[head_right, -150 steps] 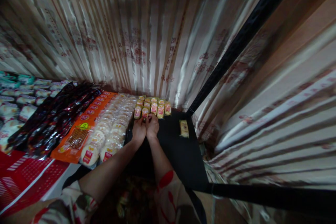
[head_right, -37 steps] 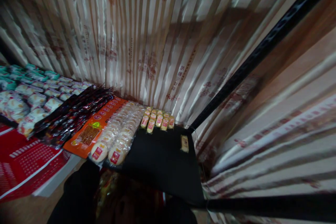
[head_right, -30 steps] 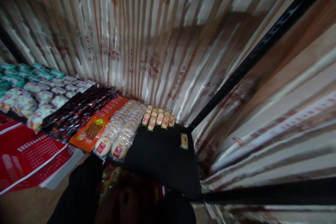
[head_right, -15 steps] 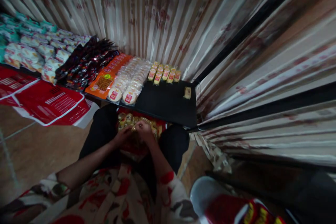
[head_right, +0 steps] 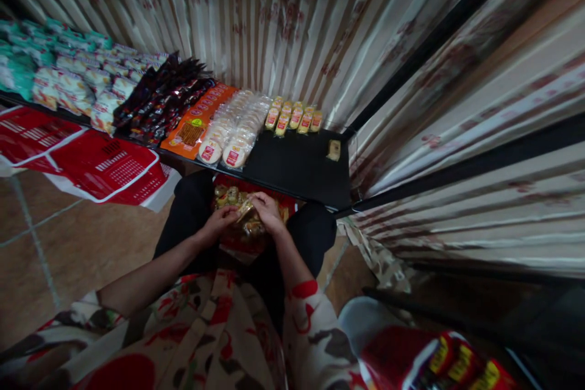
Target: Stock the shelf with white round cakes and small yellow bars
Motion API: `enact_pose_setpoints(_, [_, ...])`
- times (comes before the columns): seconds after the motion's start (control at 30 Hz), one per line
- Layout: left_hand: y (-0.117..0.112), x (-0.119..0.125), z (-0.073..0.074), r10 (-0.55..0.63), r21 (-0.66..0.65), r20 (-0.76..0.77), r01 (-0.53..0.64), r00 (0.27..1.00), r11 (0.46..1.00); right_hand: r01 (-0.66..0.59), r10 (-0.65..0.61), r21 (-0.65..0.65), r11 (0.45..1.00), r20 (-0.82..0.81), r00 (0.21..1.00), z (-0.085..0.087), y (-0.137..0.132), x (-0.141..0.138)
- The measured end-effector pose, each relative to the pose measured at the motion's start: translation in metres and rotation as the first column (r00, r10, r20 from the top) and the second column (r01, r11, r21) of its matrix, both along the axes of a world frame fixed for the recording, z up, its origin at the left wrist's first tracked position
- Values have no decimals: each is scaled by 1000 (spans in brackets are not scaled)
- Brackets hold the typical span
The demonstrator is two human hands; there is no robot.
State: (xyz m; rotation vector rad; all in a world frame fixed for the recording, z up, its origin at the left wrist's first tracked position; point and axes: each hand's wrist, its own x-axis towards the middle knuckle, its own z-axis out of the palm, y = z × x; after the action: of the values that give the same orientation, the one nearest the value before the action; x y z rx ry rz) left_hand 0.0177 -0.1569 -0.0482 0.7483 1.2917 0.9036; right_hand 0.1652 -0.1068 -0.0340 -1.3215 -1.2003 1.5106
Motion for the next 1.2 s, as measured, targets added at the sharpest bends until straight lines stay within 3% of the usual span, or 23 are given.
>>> enact_pose_setpoints(0.17, [0,6,4,123,167,-353,-67,927,984,97,-95,31,995,-64,993,-8,-3,-4])
enact_pose_setpoints(0.37, [-3,8,14,170,329,-526,14,833,944,139,-136,16,990,-120,983,-1,-7,-4])
enact_pose_setpoints(0.57, [-2,22,18,249,394,-594,6,765,919,202,-198,4,979,-160,967,13,-4,-8])
enact_pose_setpoints(0.73, [7,31,20,250,391,-601,6,759,920,223,-218,20,975,-145,965,20,-3,-10])
enact_pose_setpoints(1.03, [42,49,52,288,445,-556,-13,780,895,303,-281,84,949,-204,938,29,13,-3])
enact_pose_setpoints(1.2, [53,60,59,265,438,-580,20,770,899,352,-328,110,929,-191,925,33,24,1])
